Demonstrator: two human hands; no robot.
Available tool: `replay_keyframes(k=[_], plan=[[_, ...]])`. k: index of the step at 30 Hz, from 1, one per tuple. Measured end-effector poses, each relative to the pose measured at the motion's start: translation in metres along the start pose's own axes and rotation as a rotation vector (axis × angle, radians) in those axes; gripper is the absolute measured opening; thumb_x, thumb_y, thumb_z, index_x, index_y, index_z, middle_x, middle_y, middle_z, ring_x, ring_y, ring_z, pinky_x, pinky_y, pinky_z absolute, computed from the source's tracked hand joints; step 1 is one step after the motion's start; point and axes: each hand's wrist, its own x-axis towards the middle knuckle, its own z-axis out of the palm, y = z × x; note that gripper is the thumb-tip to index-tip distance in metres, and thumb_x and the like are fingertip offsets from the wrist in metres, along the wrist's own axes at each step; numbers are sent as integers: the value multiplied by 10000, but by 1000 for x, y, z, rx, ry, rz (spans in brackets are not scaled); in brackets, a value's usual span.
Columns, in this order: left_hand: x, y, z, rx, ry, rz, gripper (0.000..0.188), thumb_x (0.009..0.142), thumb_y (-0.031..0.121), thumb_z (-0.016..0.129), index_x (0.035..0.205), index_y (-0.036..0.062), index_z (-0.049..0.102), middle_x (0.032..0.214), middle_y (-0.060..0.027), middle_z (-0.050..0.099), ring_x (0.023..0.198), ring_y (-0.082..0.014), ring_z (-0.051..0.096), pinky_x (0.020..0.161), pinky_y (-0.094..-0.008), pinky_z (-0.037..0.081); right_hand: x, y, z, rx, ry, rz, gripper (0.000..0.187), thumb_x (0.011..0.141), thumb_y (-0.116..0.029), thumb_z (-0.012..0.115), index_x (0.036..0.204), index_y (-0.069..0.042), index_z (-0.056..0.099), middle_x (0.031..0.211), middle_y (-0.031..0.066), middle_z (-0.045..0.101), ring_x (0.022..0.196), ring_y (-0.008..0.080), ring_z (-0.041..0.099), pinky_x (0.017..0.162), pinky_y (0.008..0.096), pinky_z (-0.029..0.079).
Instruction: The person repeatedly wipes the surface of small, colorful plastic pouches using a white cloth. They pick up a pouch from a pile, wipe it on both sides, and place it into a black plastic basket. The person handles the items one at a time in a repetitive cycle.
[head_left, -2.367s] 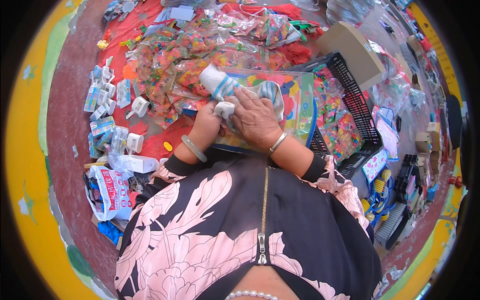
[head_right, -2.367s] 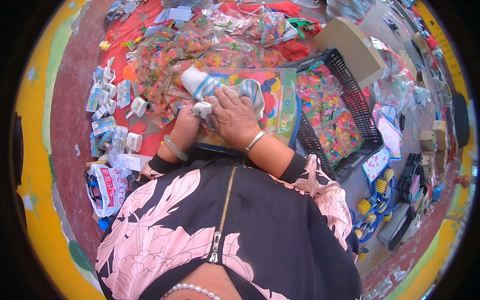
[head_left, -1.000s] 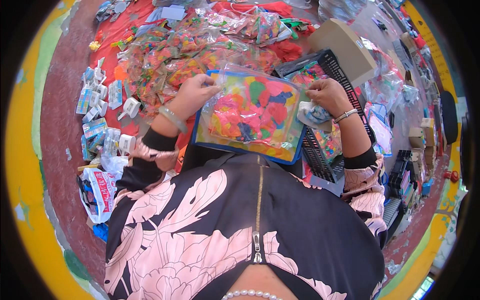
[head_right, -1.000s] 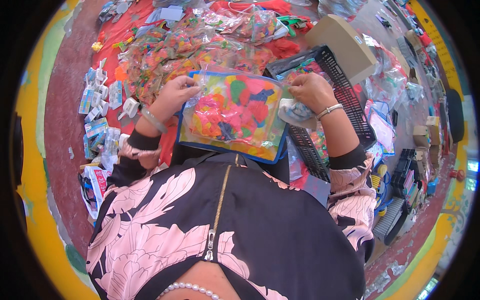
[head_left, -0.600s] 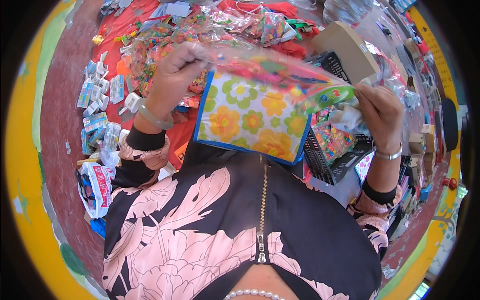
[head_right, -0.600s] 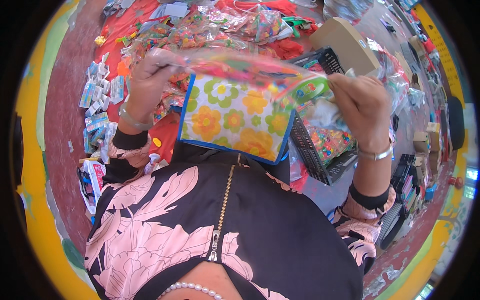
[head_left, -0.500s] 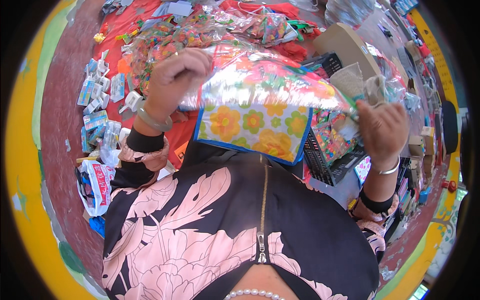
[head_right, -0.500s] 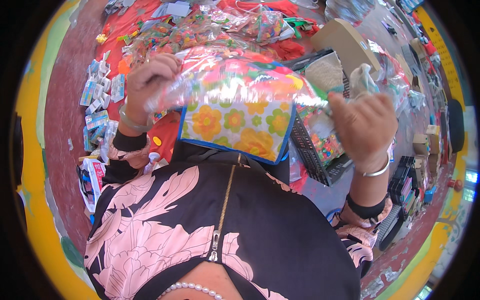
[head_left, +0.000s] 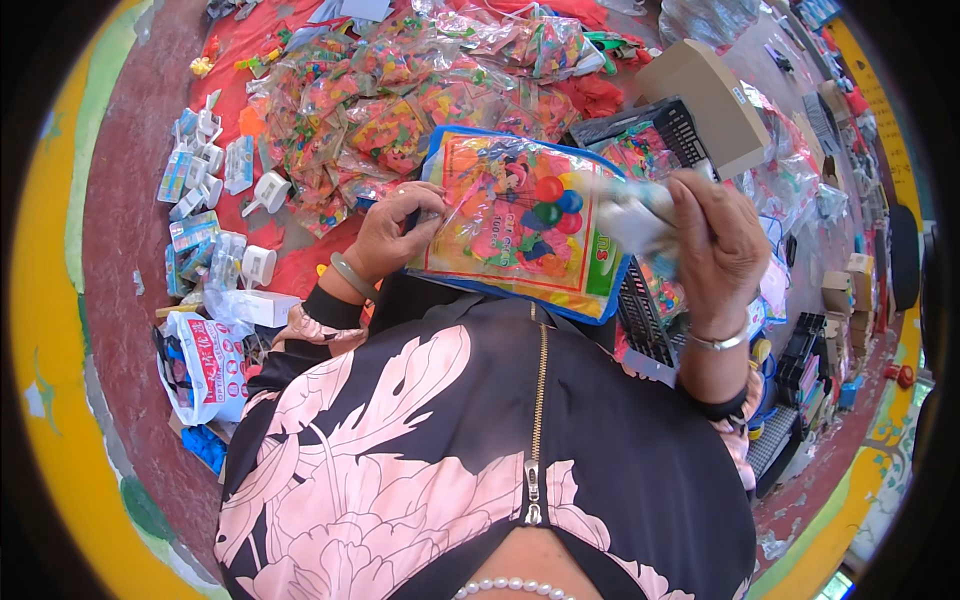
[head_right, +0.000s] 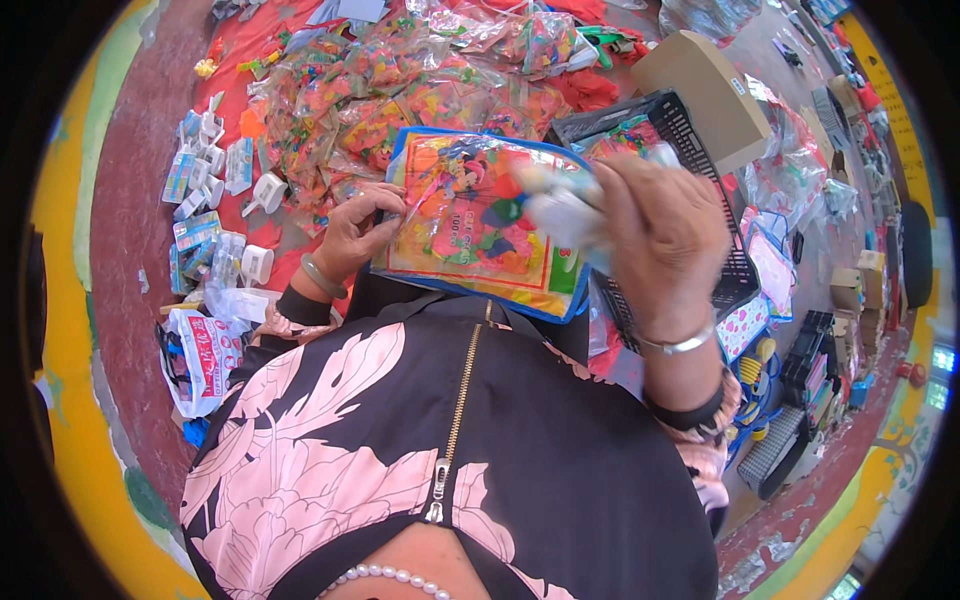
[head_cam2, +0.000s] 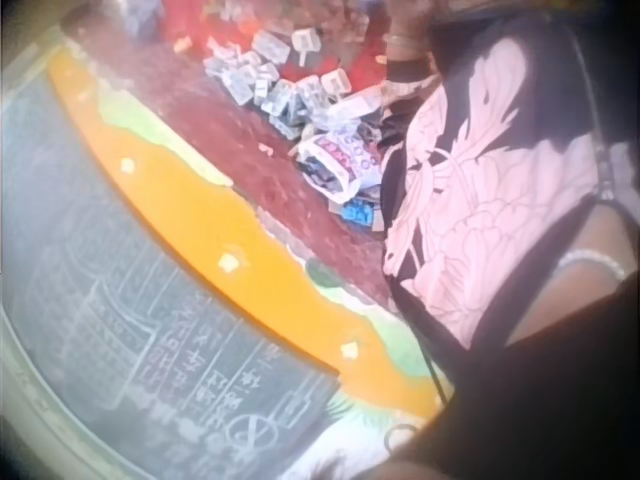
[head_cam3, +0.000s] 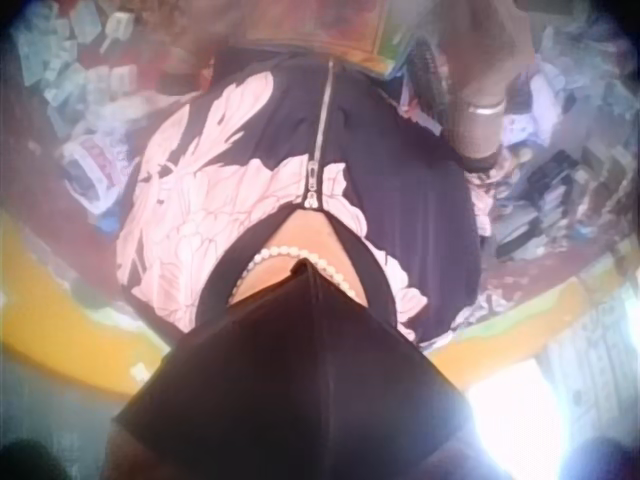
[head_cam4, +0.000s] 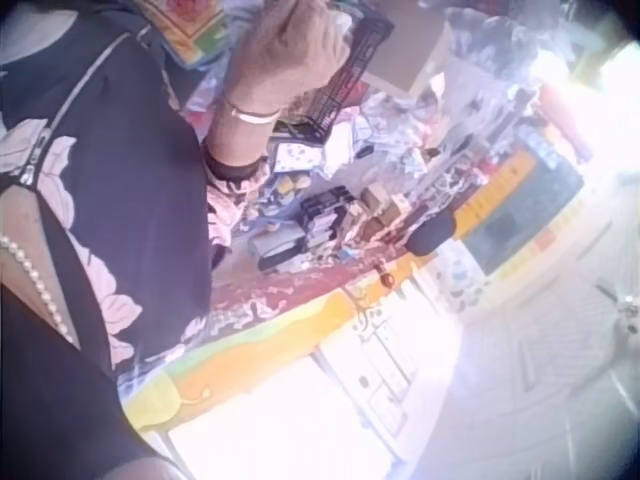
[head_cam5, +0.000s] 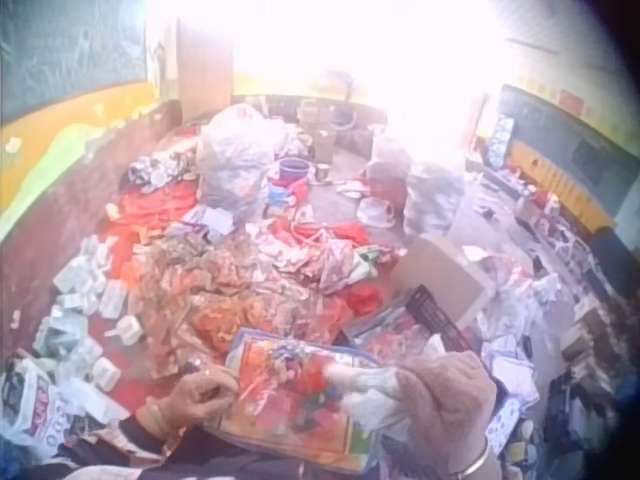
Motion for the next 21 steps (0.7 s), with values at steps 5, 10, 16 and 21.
replay_keyframes(k=[5,10,16,21], plan=[[-4,-22,22,-410,352,-189,319,825,-77,549,1123,34,519,1063,-57,593,991,-131,559,853,-260,467,-7,-46,104,147,-275,-200,319,748,-178,655,1061,-125,629,1106,48,615,980,210,589,777,374,414],[-6,-34,24,-534,428,-263,393,797,-58,609,1168,18,502,1067,-62,596,952,-131,567,852,-265,468,-52,-37,167,-59,-440,-249,445,806,-174,537,1250,-156,514,1340,95,466,1234,245,443,842,485,366],[-5,-27,23,-276,408,-288,338,748,-64,656,1067,-3,561,1070,-56,576,965,-126,555,890,-260,434,-59,-25,145,-402,-613,-136,476,807,-172,527,1280,-129,500,1355,81,460,1278,254,412,906,468,356],[-6,-25,22,-329,401,-296,329,744,-59,665,1053,-4,565,1072,-50,570,965,-119,550,900,-259,423,-67,6,108,-576,-541,-38,441,819,-140,492,1258,-109,520,1322,79,486,1244,244,440,887,448,370]])
